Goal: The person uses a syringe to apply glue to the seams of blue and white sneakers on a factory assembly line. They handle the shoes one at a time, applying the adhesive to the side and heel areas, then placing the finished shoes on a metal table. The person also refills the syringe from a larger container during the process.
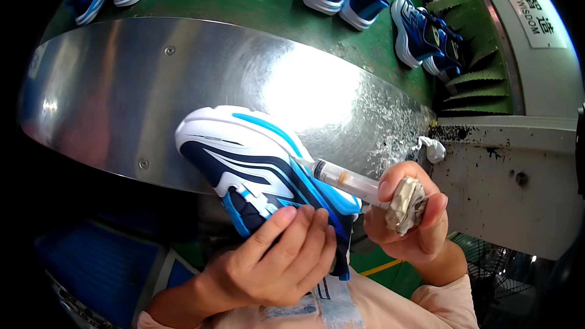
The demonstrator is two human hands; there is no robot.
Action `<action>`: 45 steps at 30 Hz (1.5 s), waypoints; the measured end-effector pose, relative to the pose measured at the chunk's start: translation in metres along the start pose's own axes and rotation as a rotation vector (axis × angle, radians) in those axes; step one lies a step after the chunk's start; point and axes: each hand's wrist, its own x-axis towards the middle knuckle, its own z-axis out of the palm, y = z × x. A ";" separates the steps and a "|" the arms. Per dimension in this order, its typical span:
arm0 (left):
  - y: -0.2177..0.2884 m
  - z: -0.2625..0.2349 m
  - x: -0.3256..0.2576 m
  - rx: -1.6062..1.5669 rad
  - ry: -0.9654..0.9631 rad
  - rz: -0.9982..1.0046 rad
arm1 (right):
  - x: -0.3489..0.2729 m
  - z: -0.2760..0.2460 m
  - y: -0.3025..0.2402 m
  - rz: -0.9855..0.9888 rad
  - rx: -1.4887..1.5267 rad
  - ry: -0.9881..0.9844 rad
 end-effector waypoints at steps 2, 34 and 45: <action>0.002 0.001 0.000 0.016 -0.002 -0.006 | -0.009 -0.004 0.006 -0.008 0.010 0.001; 0.006 -0.006 0.051 0.178 -0.253 -0.001 | -0.063 -0.094 0.101 -0.227 0.545 -0.103; -0.001 0.001 0.088 0.156 -0.380 0.075 | -0.070 -0.096 0.114 -0.225 0.497 -0.012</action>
